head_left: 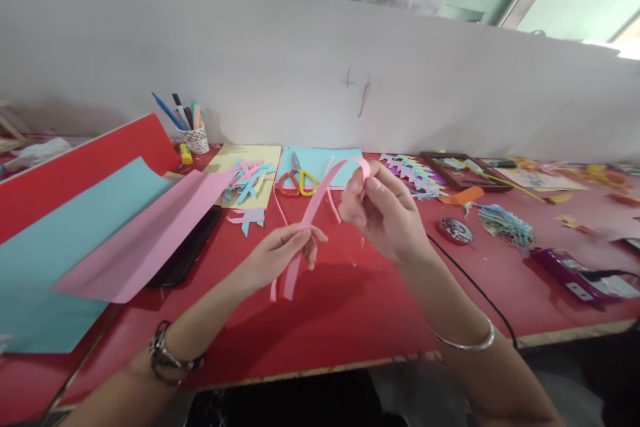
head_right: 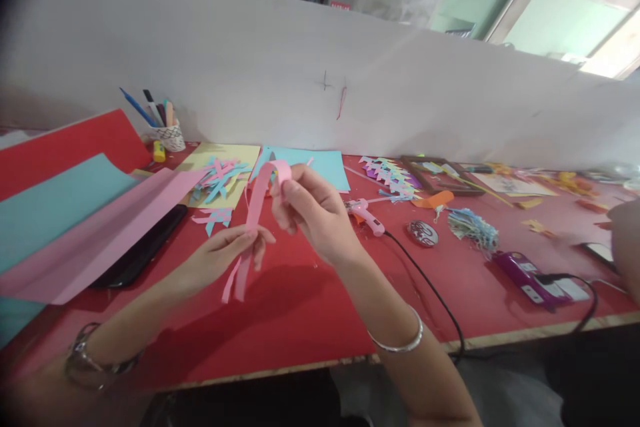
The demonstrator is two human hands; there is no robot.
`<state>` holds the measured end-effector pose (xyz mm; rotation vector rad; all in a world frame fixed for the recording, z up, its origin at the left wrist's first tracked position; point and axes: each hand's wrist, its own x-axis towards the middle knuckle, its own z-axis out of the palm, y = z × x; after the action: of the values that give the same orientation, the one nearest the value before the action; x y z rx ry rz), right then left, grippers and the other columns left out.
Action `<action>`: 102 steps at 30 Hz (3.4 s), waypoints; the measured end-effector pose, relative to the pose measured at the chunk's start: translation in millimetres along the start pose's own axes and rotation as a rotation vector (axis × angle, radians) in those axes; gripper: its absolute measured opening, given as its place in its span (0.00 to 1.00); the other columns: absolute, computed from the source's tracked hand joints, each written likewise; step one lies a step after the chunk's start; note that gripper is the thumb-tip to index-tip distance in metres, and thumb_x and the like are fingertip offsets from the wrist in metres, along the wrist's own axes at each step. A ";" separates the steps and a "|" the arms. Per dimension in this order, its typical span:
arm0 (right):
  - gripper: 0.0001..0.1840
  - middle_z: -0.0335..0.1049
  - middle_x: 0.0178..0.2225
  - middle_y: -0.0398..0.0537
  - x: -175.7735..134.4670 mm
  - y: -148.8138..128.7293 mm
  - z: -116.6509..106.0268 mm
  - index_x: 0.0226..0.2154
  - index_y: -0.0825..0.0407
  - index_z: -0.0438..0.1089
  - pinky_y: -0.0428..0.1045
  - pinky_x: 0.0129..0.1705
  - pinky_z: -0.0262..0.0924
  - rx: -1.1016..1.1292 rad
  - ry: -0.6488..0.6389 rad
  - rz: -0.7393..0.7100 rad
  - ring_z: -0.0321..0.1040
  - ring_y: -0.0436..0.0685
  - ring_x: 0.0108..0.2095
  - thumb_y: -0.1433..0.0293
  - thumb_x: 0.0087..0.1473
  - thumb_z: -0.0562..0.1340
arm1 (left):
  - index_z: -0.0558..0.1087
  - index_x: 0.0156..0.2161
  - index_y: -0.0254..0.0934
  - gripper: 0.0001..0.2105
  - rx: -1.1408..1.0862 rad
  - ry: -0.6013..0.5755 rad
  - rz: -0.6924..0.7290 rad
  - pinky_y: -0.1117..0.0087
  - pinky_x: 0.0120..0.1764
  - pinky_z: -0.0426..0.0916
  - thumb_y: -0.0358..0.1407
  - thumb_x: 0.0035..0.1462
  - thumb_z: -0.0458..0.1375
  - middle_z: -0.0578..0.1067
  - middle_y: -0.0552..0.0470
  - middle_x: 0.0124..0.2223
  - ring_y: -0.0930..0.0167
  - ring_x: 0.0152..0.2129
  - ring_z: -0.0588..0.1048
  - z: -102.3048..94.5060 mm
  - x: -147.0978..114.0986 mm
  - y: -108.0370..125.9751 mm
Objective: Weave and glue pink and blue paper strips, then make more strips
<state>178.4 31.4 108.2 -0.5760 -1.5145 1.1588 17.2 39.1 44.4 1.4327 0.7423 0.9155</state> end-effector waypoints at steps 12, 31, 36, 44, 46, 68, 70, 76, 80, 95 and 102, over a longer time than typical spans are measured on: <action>0.09 0.60 0.15 0.36 -34.7 76.9 1.6 0.22 0.53 0.59 0.40 0.19 0.52 -0.274 -0.367 0.666 0.57 0.42 0.15 0.69 0.51 0.53 | 0.69 0.31 0.37 0.11 -0.698 0.360 -0.202 0.73 0.32 0.69 0.31 0.57 0.44 0.69 0.57 0.21 0.77 0.20 0.70 -8.9 22.4 -1.4; 0.03 0.62 0.28 0.43 -43.1 78.4 -7.9 0.28 0.50 0.62 0.44 0.31 0.60 -0.603 -0.169 -0.031 0.62 0.48 0.29 0.70 0.53 0.55 | 0.63 0.22 0.40 0.12 0.235 -0.099 -0.294 0.74 0.25 0.57 0.44 0.51 0.47 0.63 0.56 0.22 0.72 0.22 0.63 0.5 -9.0 -12.4; 0.06 0.62 0.25 0.42 -42.5 80.2 -12.2 0.26 0.50 0.61 0.43 0.28 0.59 -0.629 -0.137 -0.006 0.61 0.47 0.25 0.68 0.54 0.55 | 0.67 0.29 0.38 0.10 0.471 -0.239 -0.308 0.75 0.26 0.57 0.43 0.51 0.51 0.67 0.57 0.26 0.73 0.23 0.64 -17.2 -8.3 -11.5; 0.08 0.66 0.35 0.49 -46.6 84.6 -9.0 0.34 0.50 0.67 0.44 0.35 0.61 -1.007 -0.427 -0.225 0.64 0.50 0.34 0.65 0.55 0.55 | 0.68 0.34 0.37 0.12 0.253 -0.347 -0.367 0.74 0.32 0.62 0.43 0.52 0.50 0.69 0.55 0.30 0.72 0.27 0.65 -25.6 -13.0 -20.5; 0.09 0.66 0.32 0.48 -46.4 84.9 -8.6 0.30 0.51 0.66 0.43 0.34 0.61 -0.996 -0.400 -0.235 0.64 0.48 0.32 0.68 0.57 0.53 | 0.68 0.33 0.37 0.09 0.224 -0.362 -0.367 0.75 0.30 0.62 0.40 0.49 0.52 0.68 0.57 0.29 0.74 0.26 0.64 -23.7 -15.2 -22.6; 0.05 0.67 0.32 0.49 -40.3 83.2 -21.0 0.26 0.51 0.63 0.47 0.36 0.60 -1.056 -0.042 -0.129 0.66 0.51 0.33 0.75 0.49 0.54 | 0.64 0.21 0.37 0.16 0.751 -0.002 -0.186 0.76 0.23 0.55 0.44 0.53 0.46 0.66 0.58 0.20 0.76 0.19 0.64 -40.9 -4.5 -27.6; 0.04 0.68 0.37 0.52 -41.0 82.4 -19.3 0.30 0.52 0.67 0.50 0.41 0.60 -1.096 -0.121 -0.139 0.66 0.54 0.39 0.71 0.49 0.56 | 0.66 0.23 0.37 0.16 0.774 -0.063 -0.156 0.76 0.23 0.55 0.44 0.54 0.46 0.68 0.57 0.21 0.75 0.20 0.65 -37.1 -5.3 -32.4; 0.09 0.68 0.37 0.48 -44.7 82.6 -14.6 0.27 0.51 0.66 0.51 0.49 0.53 -0.997 -0.285 0.008 0.65 0.51 0.39 0.65 0.55 0.55 | 0.66 0.23 0.37 0.15 0.769 -0.160 -0.103 0.76 0.23 0.53 0.42 0.55 0.47 0.67 0.58 0.22 0.76 0.20 0.65 -26.0 -9.6 -42.0; 0.11 0.69 0.29 0.39 -47.7 83.4 -13.1 0.26 0.50 0.64 0.56 0.56 0.35 -0.940 -0.397 0.124 0.66 0.46 0.33 0.67 0.58 0.52 | 0.67 0.24 0.38 0.13 0.670 -0.151 -0.114 0.77 0.24 0.56 0.43 0.54 0.50 0.69 0.58 0.23 0.75 0.21 0.66 -23.9 -10.5 -40.2; 0.15 0.67 0.22 0.37 -45.0 83.4 -18.6 0.21 0.51 0.65 0.52 0.46 0.37 -0.937 -0.210 0.218 0.64 0.47 0.26 0.63 0.55 0.55 | 0.70 0.26 0.38 0.11 0.397 0.078 -0.283 0.76 0.23 0.60 0.44 0.47 0.54 0.66 0.59 0.19 0.76 0.17 0.64 -34.5 -4.3 -25.6; 0.14 0.65 0.21 0.36 -44.5 80.8 -18.3 0.22 0.52 0.64 0.50 0.39 0.38 -0.946 -0.219 0.252 0.59 0.45 0.22 0.63 0.55 0.55 | 0.72 0.28 0.38 0.07 0.277 0.112 -0.256 0.77 0.25 0.64 0.40 0.45 0.56 0.70 0.57 0.21 0.75 0.19 0.68 -31.8 -3.6 -22.2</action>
<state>190.5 33.4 15.0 -1.3270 -2.2127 0.6282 -10.6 53.2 21.0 1.4909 1.1436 0.7171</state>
